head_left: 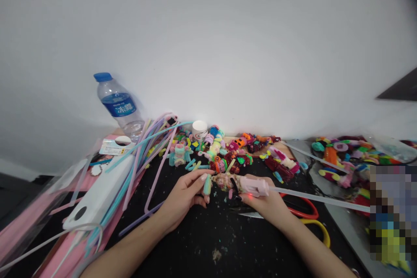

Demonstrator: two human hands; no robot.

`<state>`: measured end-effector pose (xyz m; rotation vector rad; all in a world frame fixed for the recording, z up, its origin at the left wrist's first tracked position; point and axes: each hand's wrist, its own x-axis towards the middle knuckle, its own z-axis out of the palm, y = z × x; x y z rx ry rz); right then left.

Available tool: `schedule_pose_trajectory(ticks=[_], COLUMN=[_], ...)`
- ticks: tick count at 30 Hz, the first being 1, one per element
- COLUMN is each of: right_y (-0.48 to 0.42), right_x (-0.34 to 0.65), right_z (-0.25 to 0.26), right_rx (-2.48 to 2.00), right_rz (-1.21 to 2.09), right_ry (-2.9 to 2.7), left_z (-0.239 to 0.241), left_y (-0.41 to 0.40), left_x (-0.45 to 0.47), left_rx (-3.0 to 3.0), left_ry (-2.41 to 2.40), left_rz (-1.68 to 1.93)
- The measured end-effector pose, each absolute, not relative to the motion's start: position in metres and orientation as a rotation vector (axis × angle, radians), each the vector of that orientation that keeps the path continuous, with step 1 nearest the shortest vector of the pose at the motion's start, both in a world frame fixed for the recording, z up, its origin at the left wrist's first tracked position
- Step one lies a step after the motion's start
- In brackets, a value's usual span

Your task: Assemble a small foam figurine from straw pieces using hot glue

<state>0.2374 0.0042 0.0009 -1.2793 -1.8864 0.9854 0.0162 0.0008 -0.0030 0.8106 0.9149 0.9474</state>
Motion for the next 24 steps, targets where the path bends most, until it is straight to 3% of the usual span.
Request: schedule_pose_trajectory(ticks=[24], right_y=[0.0037], right_x=[0.2373], right_z=[0.0017], right_rx=[-1.246], right_rz=[0.945], right_ry=[-2.002], left_z=[-0.0015], left_y=[0.0016], left_x=[0.0149], left_rx=[0.812], left_ry=[0.921], left_rz=[0.979])
